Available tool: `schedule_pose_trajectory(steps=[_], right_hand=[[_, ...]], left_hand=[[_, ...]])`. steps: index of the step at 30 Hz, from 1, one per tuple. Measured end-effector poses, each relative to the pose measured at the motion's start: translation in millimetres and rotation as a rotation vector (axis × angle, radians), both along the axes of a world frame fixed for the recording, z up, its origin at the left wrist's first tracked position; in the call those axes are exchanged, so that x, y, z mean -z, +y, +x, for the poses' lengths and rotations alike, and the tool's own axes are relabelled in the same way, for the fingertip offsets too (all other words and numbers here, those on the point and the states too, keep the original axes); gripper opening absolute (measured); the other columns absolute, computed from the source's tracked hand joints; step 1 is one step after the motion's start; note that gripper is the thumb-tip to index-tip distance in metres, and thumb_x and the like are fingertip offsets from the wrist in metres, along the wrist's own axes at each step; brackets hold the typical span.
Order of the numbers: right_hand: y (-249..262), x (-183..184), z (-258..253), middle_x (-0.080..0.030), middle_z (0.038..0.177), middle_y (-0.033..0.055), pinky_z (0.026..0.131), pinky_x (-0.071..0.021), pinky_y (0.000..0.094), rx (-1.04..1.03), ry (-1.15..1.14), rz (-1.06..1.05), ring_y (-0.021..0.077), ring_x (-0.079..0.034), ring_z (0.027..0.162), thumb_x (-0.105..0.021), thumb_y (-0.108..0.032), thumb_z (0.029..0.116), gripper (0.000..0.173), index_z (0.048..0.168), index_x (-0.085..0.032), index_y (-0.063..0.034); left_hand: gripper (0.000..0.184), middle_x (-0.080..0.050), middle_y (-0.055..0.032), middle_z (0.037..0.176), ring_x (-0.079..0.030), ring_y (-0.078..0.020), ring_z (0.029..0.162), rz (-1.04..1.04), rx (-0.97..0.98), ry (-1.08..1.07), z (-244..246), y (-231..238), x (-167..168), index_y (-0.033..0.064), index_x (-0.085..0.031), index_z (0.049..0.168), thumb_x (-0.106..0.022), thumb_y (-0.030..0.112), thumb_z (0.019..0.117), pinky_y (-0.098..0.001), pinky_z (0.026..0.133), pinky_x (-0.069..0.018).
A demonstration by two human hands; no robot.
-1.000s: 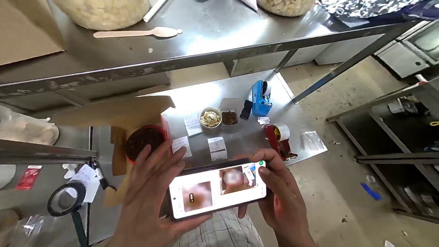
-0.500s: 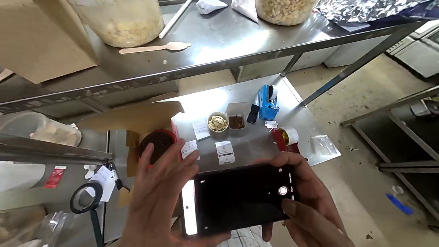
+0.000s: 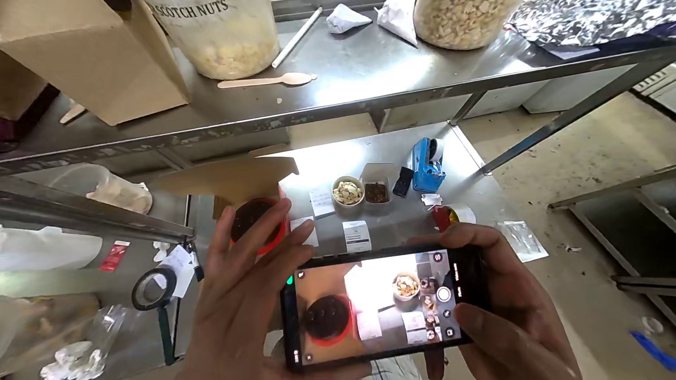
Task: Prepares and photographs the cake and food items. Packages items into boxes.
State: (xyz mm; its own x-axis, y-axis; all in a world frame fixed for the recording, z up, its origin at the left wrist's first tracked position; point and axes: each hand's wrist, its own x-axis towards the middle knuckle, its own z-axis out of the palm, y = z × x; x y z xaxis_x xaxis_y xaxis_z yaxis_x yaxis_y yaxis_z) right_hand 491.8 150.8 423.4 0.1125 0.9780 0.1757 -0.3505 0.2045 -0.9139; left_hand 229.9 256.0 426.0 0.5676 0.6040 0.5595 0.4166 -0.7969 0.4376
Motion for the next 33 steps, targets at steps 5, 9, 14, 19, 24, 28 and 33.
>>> schedule_pose_trajectory(steps=[5,9,14,19,24,28,33], right_hand=[[3.1,1.9,-0.6,-0.062,0.128,0.0117,0.05,-0.0617,0.0315,-0.003,0.027,-0.009,0.0198,-0.072,0.092,-0.059,-0.005,0.0914,0.047,0.136,-0.047,-0.014],[4.7,4.3,-0.6,-0.062,0.126,0.0112,0.049,-0.0618,0.032,0.015,0.023,-0.027,0.0192,-0.072,0.091,-0.059,-0.005,0.091,0.047,0.136,-0.049,-0.0143],[6.4,6.4,-0.8,-0.063,0.123,0.0104,0.047,-0.061,0.0315,0.033,0.021,-0.044,0.0184,-0.073,0.086,-0.056,-0.001,0.092,0.046,0.136,-0.049,-0.0145],[10.4,10.7,0.0,-0.063,0.126,0.0125,0.047,-0.0606,0.0314,0.026,0.014,-0.056,0.0198,-0.073,0.086,-0.055,-0.002,0.092,0.045,0.135,-0.049,-0.0141],[14.7,16.2,-1.3,-0.064,0.122,0.0119,0.044,-0.0604,0.0331,0.028,0.046,-0.069,0.0194,-0.074,0.084,-0.057,-0.002,0.0913,0.045,0.134,-0.05,-0.015],[19.5,19.0,-1.9,-0.065,0.12,0.0119,0.044,-0.0601,0.0325,0.019,0.048,-0.063,0.0191,-0.074,0.086,-0.056,-0.001,0.091,0.043,0.132,-0.051,-0.0145],[22.3,18.3,-3.6,-0.065,0.117,0.0108,0.042,-0.0595,0.0326,0.04,0.036,-0.084,0.0182,-0.074,0.082,-0.056,-0.001,0.0906,0.044,0.132,-0.051,-0.0145]], left_hand=[[0.09,-0.058,-0.0027,0.147,-0.04,-0.0294,0.147,0.006,-0.015,-0.01,1.3,1.6,3.5,0.0208,-0.059,0.131,-0.078,0.078,0.0641,-0.0678,0.124,-0.0123],[0.09,-0.058,-0.0023,0.147,-0.039,-0.0297,0.148,-0.013,-0.008,-0.007,2.1,2.9,4.9,0.0209,-0.059,0.132,-0.079,0.077,0.0638,-0.0688,0.124,-0.0127],[0.09,-0.061,-0.0018,0.143,-0.04,-0.0294,0.147,-0.024,-0.005,-0.013,5.1,3.5,6.9,0.0192,-0.06,0.132,-0.079,0.076,0.065,-0.0691,0.124,-0.0129],[0.09,-0.06,-0.0022,0.144,-0.039,-0.0299,0.148,-0.049,-0.006,-0.003,5.3,5.1,9.3,0.0178,-0.06,0.131,-0.08,0.075,0.0647,-0.0693,0.124,-0.013],[0.095,-0.06,-0.0032,0.145,-0.041,-0.0306,0.147,-0.055,-0.019,-0.005,4.5,5.1,14.4,0.017,-0.059,0.135,-0.082,0.074,0.0629,-0.0708,0.123,-0.0147],[0.097,-0.06,-0.001,0.145,-0.041,-0.0299,0.147,-0.063,-0.037,0.0,4.5,6.2,17.2,0.0191,-0.058,0.138,-0.082,0.075,0.0623,-0.0703,0.123,-0.0157],[0.096,-0.06,-0.0001,0.144,-0.041,-0.0291,0.147,-0.076,-0.053,-0.01,5.7,6.4,18.6,0.0184,-0.06,0.136,-0.081,0.076,0.0626,-0.0697,0.124,-0.016]])
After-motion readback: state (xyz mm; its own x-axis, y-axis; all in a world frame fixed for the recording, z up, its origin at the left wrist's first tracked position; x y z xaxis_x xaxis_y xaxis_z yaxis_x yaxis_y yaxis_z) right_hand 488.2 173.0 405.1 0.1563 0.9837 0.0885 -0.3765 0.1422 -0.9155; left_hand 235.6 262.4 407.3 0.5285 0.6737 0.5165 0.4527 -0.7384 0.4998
